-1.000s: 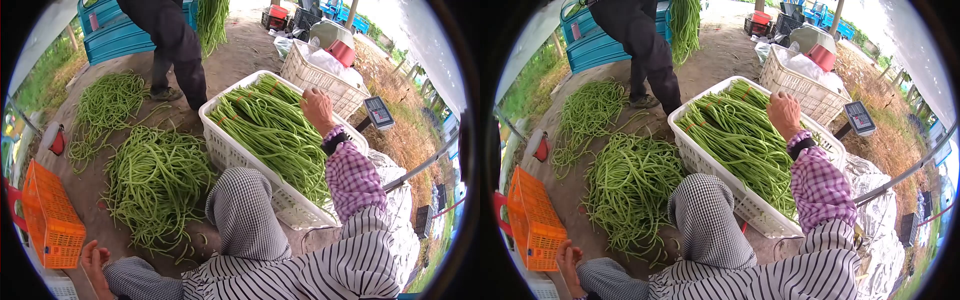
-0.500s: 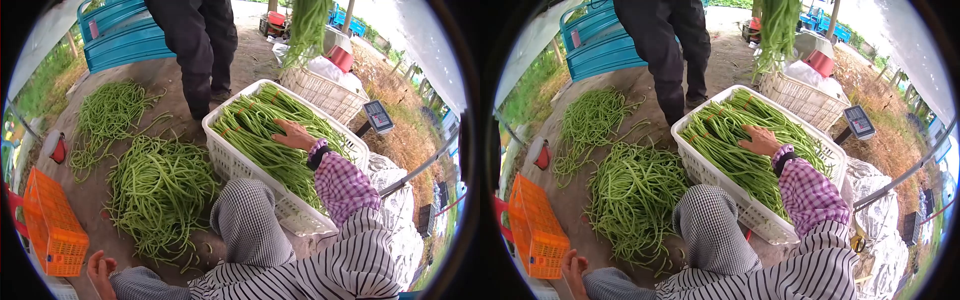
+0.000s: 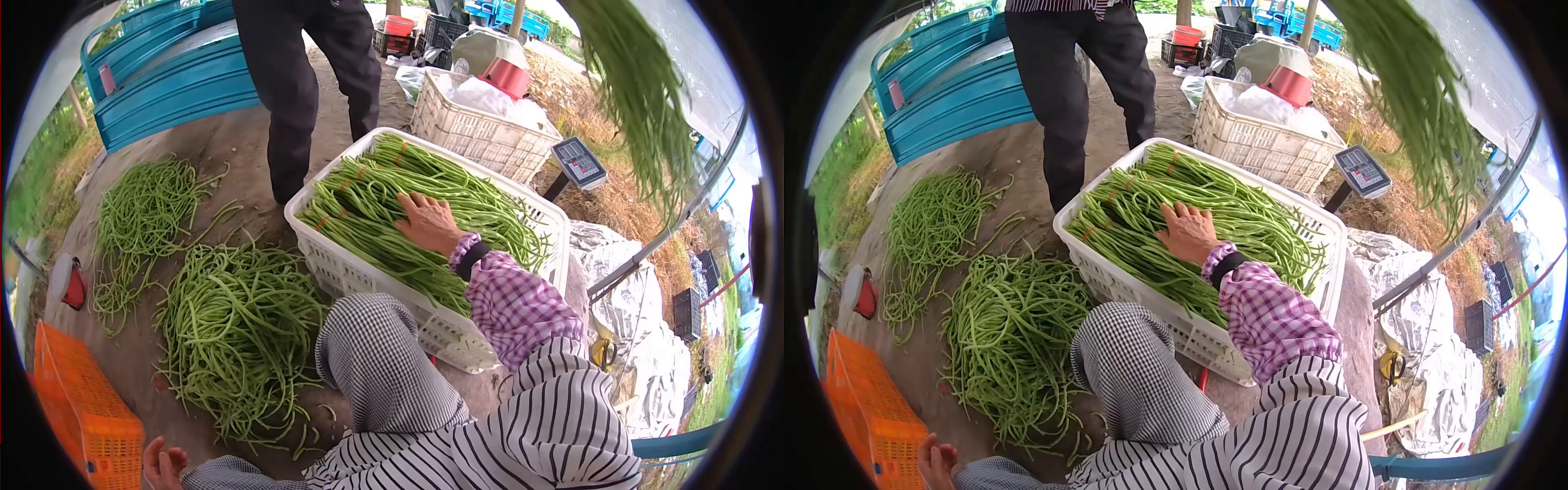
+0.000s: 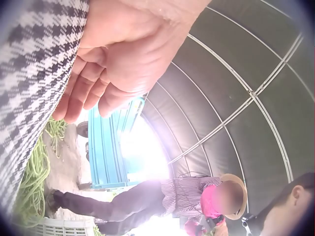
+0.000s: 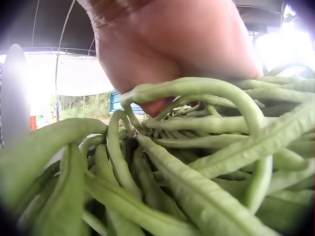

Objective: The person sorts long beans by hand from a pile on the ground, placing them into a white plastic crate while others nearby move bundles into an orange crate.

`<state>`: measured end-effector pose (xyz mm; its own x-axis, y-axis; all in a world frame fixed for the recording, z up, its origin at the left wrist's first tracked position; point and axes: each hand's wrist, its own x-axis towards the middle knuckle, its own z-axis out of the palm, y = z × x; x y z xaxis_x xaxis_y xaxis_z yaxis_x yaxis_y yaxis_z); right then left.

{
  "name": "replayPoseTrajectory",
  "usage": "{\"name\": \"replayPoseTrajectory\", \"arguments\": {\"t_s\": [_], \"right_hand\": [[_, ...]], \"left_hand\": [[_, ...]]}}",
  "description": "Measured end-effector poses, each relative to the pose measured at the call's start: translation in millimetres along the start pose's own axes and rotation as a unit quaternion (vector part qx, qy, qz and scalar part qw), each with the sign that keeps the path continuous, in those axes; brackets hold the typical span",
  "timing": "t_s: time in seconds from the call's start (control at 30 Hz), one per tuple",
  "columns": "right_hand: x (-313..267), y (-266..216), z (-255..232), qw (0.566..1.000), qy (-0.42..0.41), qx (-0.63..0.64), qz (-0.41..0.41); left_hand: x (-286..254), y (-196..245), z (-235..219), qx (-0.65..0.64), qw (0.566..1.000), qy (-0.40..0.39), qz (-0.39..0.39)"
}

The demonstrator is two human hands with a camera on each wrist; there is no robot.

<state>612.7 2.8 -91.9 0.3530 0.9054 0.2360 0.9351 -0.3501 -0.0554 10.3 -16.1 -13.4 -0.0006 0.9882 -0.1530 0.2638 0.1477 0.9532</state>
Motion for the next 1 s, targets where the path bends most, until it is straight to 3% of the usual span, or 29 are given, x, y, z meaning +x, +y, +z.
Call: {"name": "replayPoseTrajectory", "arguments": {"t_s": [0.33, 0.53, 0.67, 0.73, 0.83, 0.97, 1.0], "right_hand": [[-5.9, -5.6, 8.2, 0.999, 0.035, 0.008, 0.02], [-11.3, -8.0, 9.2, 0.996, 0.088, 0.013, 0.028], [-14.0, -10.0, 3.8, 0.996, 0.08, 0.027, 0.032], [-14.5, -7.7, 9.1, 0.994, 0.103, 0.033, 0.025], [-19.3, -11.0, -3.6, 0.997, 0.05, 0.042, 0.049], [-38.2, -6.0, -25.1, 0.993, 0.075, 0.09, 0.018], [-45.9, -1.8, -33.5, 0.986, 0.116, 0.117, 0.002]], "left_hand": [[-5.8, 0.5, -3.2, -0.028, 0.999, 0.023, -0.029], [-8.7, 1.8, -1.0, 0.011, 1.0, 0.013, 0.02], [-8.3, 4.3, -0.8, 0.016, 0.999, -0.008, 0.026], [-10.2, 5.2, 1.2, -0.009, 1.0, 0.017, -0.011], [-14.0, 3.4, 1.1, -0.043, 0.999, 0.009, -0.003], [-12.0, -2.7, -4.6, -0.048, 0.999, 0.008, -0.016], [-11.5, -4.1, -6.3, -0.049, 0.999, 0.005, -0.018]]}}
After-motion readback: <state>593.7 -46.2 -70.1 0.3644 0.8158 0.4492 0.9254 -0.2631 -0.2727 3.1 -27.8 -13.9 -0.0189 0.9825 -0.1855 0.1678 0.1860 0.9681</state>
